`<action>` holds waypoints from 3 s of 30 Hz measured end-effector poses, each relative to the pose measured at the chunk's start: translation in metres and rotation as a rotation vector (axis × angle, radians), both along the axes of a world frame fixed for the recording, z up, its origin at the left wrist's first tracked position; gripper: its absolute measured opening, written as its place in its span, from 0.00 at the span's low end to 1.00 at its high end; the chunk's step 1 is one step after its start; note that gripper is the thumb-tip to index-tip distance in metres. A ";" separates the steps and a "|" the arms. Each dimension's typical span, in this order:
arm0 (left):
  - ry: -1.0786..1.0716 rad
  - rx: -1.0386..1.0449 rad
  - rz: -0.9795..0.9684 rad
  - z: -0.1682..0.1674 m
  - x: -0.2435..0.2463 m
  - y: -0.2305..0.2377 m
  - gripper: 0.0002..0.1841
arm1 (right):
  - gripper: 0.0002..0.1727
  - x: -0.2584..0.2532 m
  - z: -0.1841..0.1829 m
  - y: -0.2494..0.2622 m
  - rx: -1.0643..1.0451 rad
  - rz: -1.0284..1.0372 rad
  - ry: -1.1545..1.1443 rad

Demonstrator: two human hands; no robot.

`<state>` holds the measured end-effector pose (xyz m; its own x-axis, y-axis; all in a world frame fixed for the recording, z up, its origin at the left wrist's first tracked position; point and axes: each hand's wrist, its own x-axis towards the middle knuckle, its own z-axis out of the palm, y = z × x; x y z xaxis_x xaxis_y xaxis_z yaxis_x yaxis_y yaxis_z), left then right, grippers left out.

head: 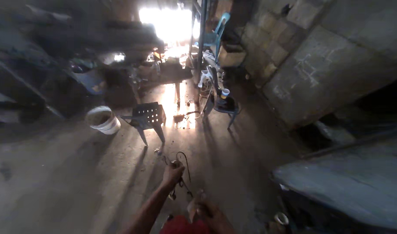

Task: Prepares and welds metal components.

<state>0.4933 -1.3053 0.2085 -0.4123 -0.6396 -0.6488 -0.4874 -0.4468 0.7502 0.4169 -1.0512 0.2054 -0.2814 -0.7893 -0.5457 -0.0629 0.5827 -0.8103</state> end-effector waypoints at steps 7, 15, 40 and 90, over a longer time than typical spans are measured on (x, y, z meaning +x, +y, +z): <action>-0.075 -0.100 -0.091 0.042 -0.095 -0.126 0.15 | 0.23 -0.139 -0.025 -0.136 0.000 0.240 0.062; 0.127 -0.021 -0.086 0.120 -0.187 -0.264 0.13 | 0.19 -0.305 0.041 -0.318 -0.347 0.131 0.110; 0.759 -0.520 0.024 0.074 -0.411 -0.596 0.23 | 0.17 -0.500 0.118 -0.780 -0.521 -0.157 -0.054; 0.027 -0.697 -0.822 0.063 -0.725 -1.345 0.13 | 0.17 -0.718 0.128 -1.331 -0.555 -0.621 0.090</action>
